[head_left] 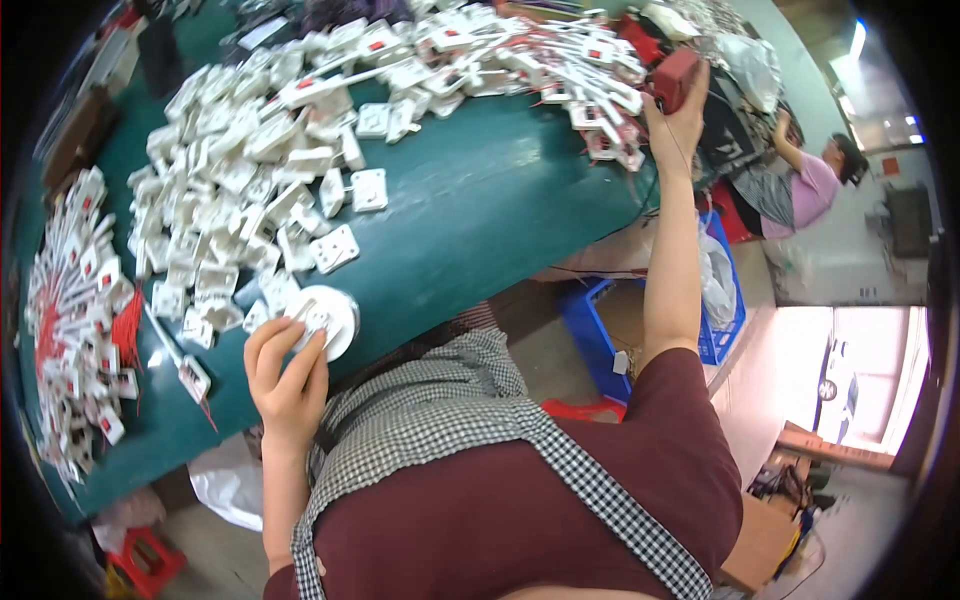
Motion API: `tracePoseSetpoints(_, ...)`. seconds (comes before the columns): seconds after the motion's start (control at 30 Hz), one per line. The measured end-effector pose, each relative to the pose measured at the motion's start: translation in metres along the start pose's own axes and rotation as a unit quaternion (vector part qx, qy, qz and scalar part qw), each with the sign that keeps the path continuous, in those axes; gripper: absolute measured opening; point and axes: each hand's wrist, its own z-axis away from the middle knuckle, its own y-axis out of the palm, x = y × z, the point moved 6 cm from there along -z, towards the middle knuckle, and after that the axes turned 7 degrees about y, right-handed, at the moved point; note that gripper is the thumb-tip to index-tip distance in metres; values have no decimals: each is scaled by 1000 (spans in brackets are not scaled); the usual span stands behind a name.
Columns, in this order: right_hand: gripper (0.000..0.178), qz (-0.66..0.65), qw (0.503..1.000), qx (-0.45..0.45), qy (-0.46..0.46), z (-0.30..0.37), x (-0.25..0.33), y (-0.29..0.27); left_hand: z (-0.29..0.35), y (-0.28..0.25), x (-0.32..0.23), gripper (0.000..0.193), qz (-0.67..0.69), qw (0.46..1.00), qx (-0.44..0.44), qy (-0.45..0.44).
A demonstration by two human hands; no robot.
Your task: The person solders electrical wires onto small white plastic switch components using a soldering iron and solder wire.
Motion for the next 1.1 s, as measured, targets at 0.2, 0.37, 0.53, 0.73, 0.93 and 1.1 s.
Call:
tracePoseSetpoints(0.2,97,32,993,98,50,8,-21,-13,1,8,-11,24,-20,1000,-18,4)
tracePoseSetpoints(0.37,89,1,991,77,107,13,-8,3,6,9,-12,20,-53,998,-24,2)
tracePoseSetpoints(0.53,90,35,992,-117,-13,5,26,-71,8,12,-11,22,-50,998,-21,13)
tracePoseSetpoints(0.73,102,-373,881,80,281,48,112,-62,-8,-19,-27,35,-53,995,-83,-2)
tracePoseSetpoints(0.93,107,-480,747,344,306,117,243,-21,-92,-19,-68,83,91,994,42,35)
tracePoseSetpoints(1.1,102,-502,707,449,216,140,277,9,-58,2,-43,65,330,921,98,-179)
